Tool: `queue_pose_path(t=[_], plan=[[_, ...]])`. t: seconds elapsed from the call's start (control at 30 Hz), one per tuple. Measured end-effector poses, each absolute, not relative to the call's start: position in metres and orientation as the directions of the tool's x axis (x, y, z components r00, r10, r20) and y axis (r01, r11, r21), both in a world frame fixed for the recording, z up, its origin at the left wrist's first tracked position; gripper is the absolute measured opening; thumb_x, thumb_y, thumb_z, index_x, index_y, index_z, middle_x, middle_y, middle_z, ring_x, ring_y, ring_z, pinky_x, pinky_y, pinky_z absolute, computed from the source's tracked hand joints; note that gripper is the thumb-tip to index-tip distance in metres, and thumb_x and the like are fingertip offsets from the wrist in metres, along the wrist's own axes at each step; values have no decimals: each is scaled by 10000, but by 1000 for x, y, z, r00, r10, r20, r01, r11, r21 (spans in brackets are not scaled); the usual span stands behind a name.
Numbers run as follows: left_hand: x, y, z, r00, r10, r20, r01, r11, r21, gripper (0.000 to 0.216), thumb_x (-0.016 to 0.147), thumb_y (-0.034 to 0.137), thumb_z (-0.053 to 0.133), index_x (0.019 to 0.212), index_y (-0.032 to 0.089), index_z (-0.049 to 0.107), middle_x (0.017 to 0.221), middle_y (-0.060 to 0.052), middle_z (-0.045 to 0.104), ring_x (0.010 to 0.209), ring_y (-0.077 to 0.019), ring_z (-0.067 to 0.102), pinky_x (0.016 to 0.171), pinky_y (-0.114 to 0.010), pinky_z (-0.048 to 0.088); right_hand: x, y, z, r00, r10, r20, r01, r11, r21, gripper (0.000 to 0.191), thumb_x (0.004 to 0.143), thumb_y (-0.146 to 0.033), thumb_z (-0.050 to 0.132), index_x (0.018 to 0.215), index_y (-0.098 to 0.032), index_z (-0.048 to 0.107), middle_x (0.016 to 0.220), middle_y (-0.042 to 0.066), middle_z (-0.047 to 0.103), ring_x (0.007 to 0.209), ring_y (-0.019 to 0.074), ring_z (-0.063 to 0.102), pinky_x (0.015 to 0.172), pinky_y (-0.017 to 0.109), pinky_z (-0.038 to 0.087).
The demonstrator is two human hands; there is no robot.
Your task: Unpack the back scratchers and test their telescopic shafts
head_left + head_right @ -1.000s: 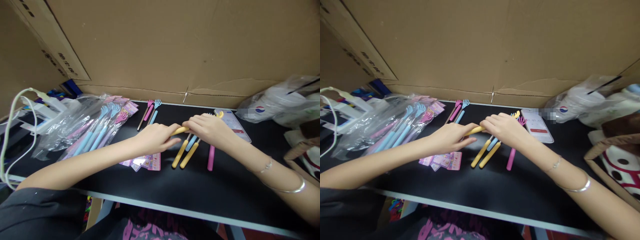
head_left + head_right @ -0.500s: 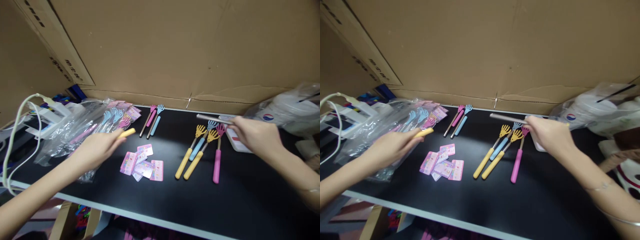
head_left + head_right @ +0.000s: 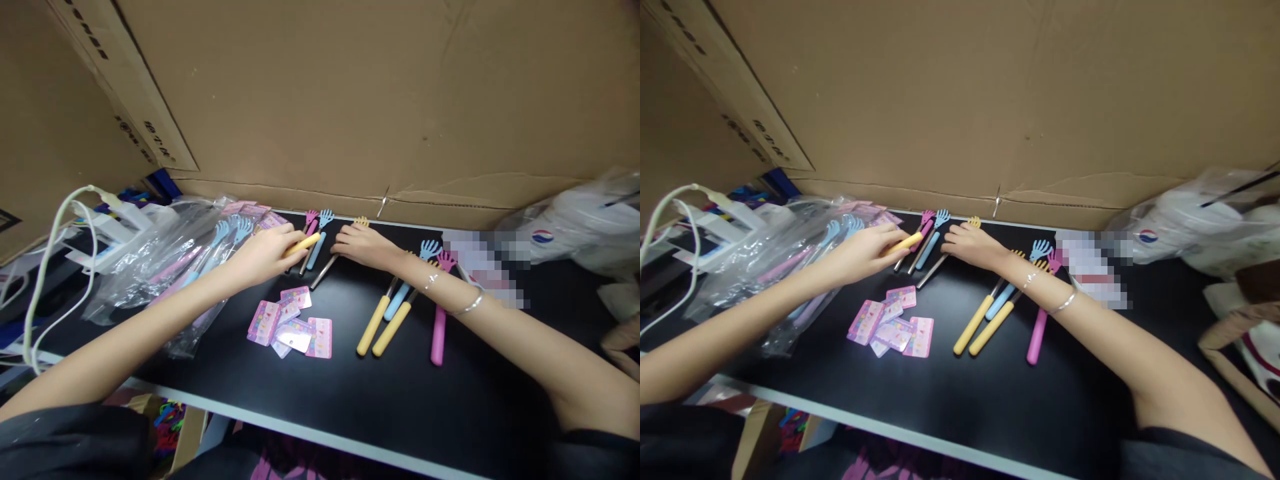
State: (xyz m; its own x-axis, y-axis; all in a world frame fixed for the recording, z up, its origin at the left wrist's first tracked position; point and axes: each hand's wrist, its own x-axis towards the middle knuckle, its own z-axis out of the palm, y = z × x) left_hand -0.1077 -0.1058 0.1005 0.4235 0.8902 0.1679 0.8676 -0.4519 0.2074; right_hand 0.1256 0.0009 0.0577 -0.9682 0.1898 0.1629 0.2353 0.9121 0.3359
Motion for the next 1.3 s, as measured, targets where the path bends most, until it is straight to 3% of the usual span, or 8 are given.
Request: queue_pose_path(t=[0.13,0.3,0.4,0.6,0.77,1.1,1.2,1.3], plan=[[-94,-86,94,390,902,185,869,-427,250,327,901,332,483,1172,155,530,758,-8,594,653,-155,547,568,-249,326,121,10,57,-911,289,293,343,927,151,216,904,-208,480,1081,-164,594,1058,115,628,1039,245,509,847,381,375],[-65,-63,84,356,911,207,857,-407,317,457,864,372,525,1259,181,397,788,13,633,678,-165,606,542,-232,330,128,2,56,-703,636,319,352,700,-621,294,914,-354,462,1159,-197,423,867,36,624,824,173,586,743,331,465],[-44,-53,82,371,899,232,842,-432,324,439,874,409,508,1227,175,390,876,-16,661,744,-178,630,596,-240,383,126,-3,53,-637,752,169,274,426,-862,212,918,-401,445,1025,-226,392,771,-11,584,691,127,572,607,255,465],[-48,-45,83,563,801,202,779,-597,192,391,892,420,527,1186,167,474,976,-64,658,960,-218,595,774,-285,436,130,5,52,-553,832,44,365,289,-885,265,854,-386,582,871,-230,368,643,-73,504,518,80,511,470,200,393],[-80,-42,66,680,714,167,729,-684,-40,600,858,397,593,1376,177,385,1374,-140,471,1287,-293,379,1069,-450,284,127,14,49,-522,848,-96,493,207,-845,293,830,-330,632,919,-232,370,554,-102,515,386,90,511,380,199,341],[-85,-41,51,703,697,141,706,-708,-15,500,953,363,392,1423,195,373,1480,-86,388,1359,-248,298,1142,-456,155,118,10,66,-469,822,-323,564,-3,-826,91,960,-247,387,1042,-226,353,794,16,704,472,119,622,491,241,472],[-84,-39,52,741,662,110,667,-745,-5,476,929,484,414,1309,217,517,1406,-60,488,1308,-241,367,1122,-444,198,140,5,76,-499,827,-258,566,85,-820,95,951,-226,377,1040,-211,409,825,29,701,516,109,631,531,232,468],[-84,-35,55,744,658,116,665,-747,-21,423,909,493,455,1199,221,596,1358,-62,527,1274,-238,405,1100,-425,235,172,-11,85,-666,744,-59,559,445,-700,133,899,-211,453,1020,-194,504,837,36,687,685,132,647,663,271,488]])
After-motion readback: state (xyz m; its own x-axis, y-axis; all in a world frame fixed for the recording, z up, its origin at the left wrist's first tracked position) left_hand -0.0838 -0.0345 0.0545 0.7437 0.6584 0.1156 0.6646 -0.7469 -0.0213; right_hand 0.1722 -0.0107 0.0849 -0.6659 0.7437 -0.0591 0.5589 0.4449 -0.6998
